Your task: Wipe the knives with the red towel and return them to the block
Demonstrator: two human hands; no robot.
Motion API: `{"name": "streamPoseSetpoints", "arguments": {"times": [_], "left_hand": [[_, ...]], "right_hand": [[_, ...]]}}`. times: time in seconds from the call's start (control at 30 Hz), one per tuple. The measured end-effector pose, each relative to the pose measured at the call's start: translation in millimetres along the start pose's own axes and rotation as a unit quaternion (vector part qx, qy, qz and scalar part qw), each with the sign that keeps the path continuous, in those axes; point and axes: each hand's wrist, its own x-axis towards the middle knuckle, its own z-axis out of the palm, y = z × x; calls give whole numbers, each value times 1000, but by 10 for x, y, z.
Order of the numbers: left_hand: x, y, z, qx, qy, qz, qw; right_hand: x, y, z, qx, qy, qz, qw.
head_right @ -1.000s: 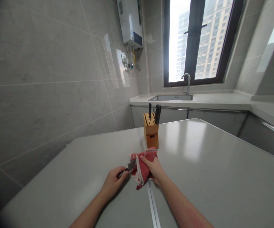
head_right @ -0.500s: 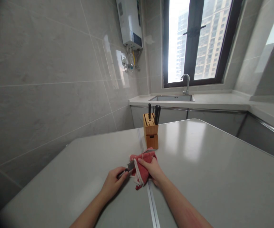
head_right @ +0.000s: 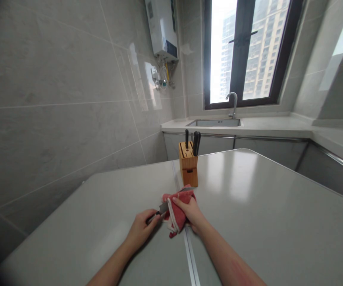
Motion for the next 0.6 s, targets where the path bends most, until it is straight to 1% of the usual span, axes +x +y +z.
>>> {"name": "streamPoseSetpoints", "arguments": {"times": [0.23,0.43,0.6], "left_hand": [[-7,0,1,-3,-3,3,1000],[1,11,-9,-16,-6,6,1000],[-4,4,-4,-5,-7,4,1000]], "right_hand": [[-3,3,-4,-4,8,11,1000],[8,25,-23,-2,3,6,1000],[22,38,-34,-7,0,10,1000]]}}
